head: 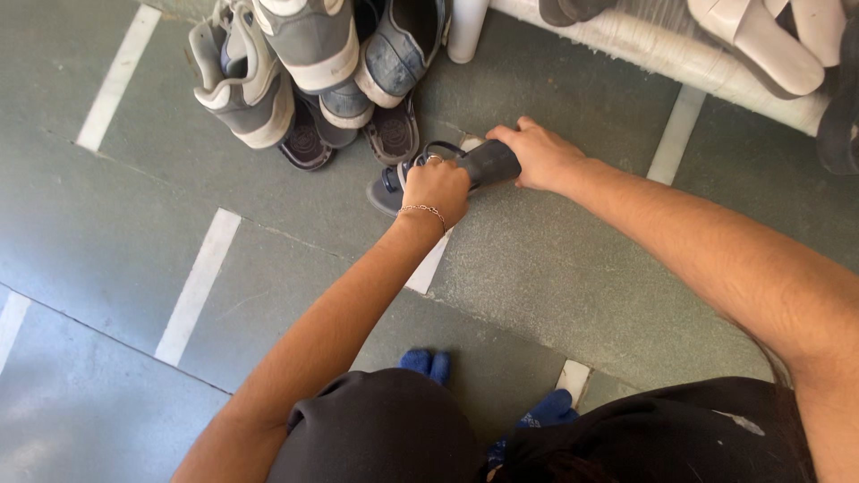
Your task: The person repeatedly picks up various shoes and sandals from a white shoe rack and places them on the floor. The footwear includes sneakers, slides, and sandals. The person handles each item individually and stacks them on the floor.
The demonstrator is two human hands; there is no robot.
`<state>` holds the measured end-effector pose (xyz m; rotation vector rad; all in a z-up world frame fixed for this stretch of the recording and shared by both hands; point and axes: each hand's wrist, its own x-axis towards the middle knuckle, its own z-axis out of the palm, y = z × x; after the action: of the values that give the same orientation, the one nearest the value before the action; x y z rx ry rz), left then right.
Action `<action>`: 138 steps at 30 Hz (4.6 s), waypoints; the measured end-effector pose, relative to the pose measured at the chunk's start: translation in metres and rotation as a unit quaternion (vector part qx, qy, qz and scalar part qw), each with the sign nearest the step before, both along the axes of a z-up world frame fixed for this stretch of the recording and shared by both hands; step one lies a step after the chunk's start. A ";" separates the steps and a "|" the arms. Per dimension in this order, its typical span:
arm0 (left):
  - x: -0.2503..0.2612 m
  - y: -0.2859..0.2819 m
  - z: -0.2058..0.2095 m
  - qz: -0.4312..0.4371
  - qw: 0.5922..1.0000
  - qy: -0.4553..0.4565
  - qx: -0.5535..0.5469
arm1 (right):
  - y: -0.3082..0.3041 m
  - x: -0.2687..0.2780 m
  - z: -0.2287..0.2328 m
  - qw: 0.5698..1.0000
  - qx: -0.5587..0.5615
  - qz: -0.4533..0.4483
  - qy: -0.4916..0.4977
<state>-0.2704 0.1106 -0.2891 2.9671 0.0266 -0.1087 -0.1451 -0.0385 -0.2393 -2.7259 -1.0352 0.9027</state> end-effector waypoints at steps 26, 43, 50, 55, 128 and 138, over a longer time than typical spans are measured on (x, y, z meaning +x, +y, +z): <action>0.027 -0.001 0.110 -0.103 0.971 0.203 -0.079 | -0.041 0.002 0.069 0.937 0.242 0.133 -0.213; 0.160 -0.060 0.344 -0.141 0.943 -0.233 -0.191 | -0.099 0.061 0.233 0.723 0.372 -0.093 -0.575; 0.192 -0.101 0.347 -0.113 0.891 -0.329 -0.293 | -0.112 0.095 0.266 0.667 0.372 -0.237 -0.600; 0.232 -0.128 0.324 -0.099 0.869 -0.381 -0.300 | -0.116 0.130 0.258 0.701 0.364 -0.360 -0.496; 0.205 -0.104 0.310 -0.275 0.891 -0.353 0.072 | -0.161 0.063 0.224 0.812 0.362 -0.261 -0.376; 0.160 -0.116 0.271 -0.281 0.950 0.085 0.106 | -0.165 0.039 0.185 0.932 0.195 -0.128 -0.278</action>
<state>-0.1099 -0.0051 -0.0185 3.0658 -0.8360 -0.4592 -0.1059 -0.2036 -0.0542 -2.7096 -0.7775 -0.1277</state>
